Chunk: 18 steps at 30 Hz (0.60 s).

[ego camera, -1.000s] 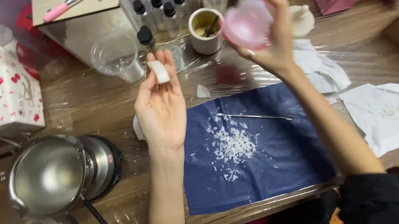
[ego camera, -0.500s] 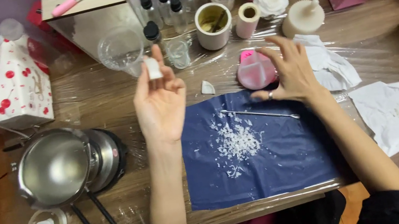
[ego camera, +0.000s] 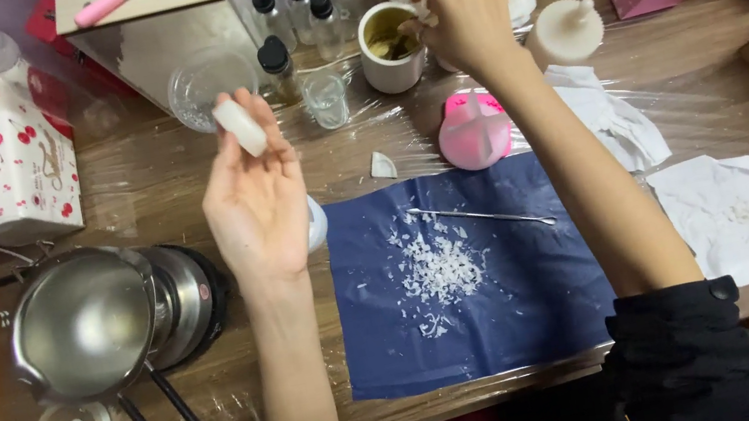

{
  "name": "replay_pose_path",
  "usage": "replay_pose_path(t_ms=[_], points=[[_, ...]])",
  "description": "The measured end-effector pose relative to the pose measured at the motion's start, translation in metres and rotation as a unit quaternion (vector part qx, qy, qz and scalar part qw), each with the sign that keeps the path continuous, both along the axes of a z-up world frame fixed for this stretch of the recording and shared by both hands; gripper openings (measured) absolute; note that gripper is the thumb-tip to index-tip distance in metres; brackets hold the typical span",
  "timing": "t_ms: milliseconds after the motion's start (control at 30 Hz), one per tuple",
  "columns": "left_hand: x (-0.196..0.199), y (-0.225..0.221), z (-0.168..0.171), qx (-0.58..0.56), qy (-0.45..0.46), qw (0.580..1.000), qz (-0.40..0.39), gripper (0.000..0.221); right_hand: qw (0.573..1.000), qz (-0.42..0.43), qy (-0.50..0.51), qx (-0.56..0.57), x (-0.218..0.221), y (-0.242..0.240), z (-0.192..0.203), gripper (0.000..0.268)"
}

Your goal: Using a small metal tool to scrape and shape a block of white wax over a protective mat.

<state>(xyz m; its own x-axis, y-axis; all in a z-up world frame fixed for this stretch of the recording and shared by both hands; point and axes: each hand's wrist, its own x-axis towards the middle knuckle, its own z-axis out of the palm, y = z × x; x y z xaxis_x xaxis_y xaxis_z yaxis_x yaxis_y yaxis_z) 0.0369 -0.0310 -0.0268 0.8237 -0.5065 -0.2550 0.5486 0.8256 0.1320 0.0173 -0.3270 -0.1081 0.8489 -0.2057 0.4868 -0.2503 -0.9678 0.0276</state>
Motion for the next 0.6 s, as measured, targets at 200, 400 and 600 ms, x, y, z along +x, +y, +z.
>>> replay_pose_path(t_ms=[200,400,600], points=[[0.004,0.001,-0.005,-0.029,-0.009,0.999,-0.020,0.044,0.993,-0.095,0.067,-0.009,0.012,-0.013,-0.015,0.015],[-0.006,0.000,0.006,0.032,-0.031,0.998,-0.035,0.042,0.997,-0.060,-0.027,-0.037,0.012,-0.016,-0.017,0.022],[-0.005,0.002,0.001,0.016,-0.032,0.999,-0.039,0.038,0.999,-0.046,0.005,0.003,0.012,-0.007,-0.013,0.018]])
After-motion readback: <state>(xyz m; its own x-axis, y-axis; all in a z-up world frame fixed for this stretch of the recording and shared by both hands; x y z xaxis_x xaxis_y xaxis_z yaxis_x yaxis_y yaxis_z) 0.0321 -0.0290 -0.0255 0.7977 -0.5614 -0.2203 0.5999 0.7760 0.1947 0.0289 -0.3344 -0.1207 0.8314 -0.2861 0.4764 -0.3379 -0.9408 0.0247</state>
